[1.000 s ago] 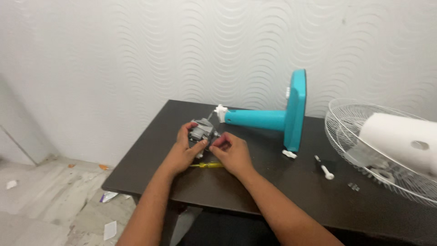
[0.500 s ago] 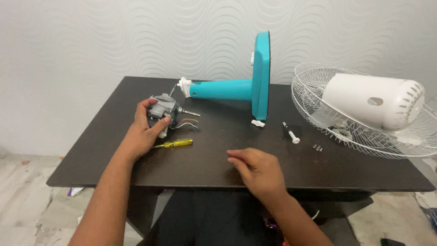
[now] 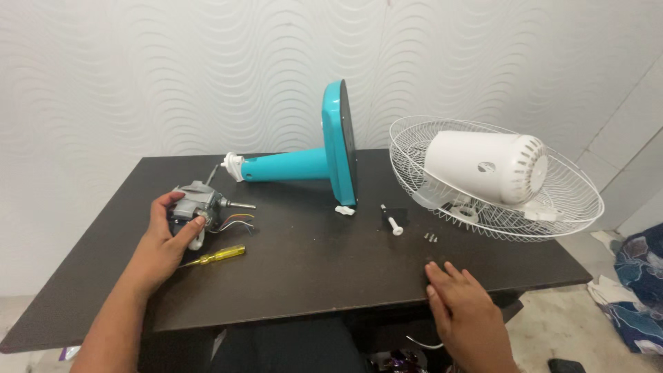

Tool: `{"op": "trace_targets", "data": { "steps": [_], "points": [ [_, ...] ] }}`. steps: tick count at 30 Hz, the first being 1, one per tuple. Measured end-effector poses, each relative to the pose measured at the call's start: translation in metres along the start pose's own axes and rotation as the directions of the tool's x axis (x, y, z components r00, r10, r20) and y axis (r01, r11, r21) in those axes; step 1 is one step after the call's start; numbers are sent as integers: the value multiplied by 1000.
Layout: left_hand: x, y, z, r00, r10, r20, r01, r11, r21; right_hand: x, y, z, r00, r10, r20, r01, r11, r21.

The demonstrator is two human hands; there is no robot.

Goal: The person disassembles an electric fan by removing the rear grille, motor housing, and internal components using a screwdriver. They place the removed parts on the table and continue to work on the motor assembly.

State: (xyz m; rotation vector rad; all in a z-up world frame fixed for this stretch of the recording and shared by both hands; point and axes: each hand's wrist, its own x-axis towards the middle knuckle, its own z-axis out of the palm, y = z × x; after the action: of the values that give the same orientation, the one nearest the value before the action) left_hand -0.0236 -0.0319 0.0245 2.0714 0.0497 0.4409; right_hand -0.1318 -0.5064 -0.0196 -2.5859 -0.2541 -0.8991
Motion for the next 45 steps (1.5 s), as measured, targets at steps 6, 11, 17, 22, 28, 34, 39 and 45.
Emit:
{"op": "trace_targets", "data": {
  "steps": [6, 11, 17, 22, 28, 34, 39, 45],
  "points": [
    [-3, 5, 1, 999, -48, 4, 48, 999, -11, -14, 5, 2, 974, -38, 223, 92, 968, -235],
    [-4, 13, -1, 989, -147, 7, 146, 986, 81, -5, -11, 0, 949, 109, 296, -3, 942, -335],
    [-4, 12, -1, 994, -109, 14, 108, 993, 54, 4, -17, 5, 954, 144, 264, -35, 925, -378],
    [-2, 3, -1, 997, -79, 23, 79, 997, 15, -9, -14, 11, 971, 71, 228, 30, 910, -413],
    [-2, 0, 0, 999, -39, 6, 39, 999, 20, -8, -4, 12, 942, 176, 286, -40, 905, -424],
    [0, 6, 0, 985, -173, 14, 172, 983, 59, 8, -1, 13, 884, 308, 351, -137, 890, -436],
    [0, 7, 0, 996, -90, 16, 90, 996, 8, 13, 19, 5, 935, 202, 293, -94, 934, -344],
    [0, 9, 0, 971, -238, 3, 234, 959, 161, 16, 42, 5, 947, 50, 317, 75, 926, -369]
  ]
}}
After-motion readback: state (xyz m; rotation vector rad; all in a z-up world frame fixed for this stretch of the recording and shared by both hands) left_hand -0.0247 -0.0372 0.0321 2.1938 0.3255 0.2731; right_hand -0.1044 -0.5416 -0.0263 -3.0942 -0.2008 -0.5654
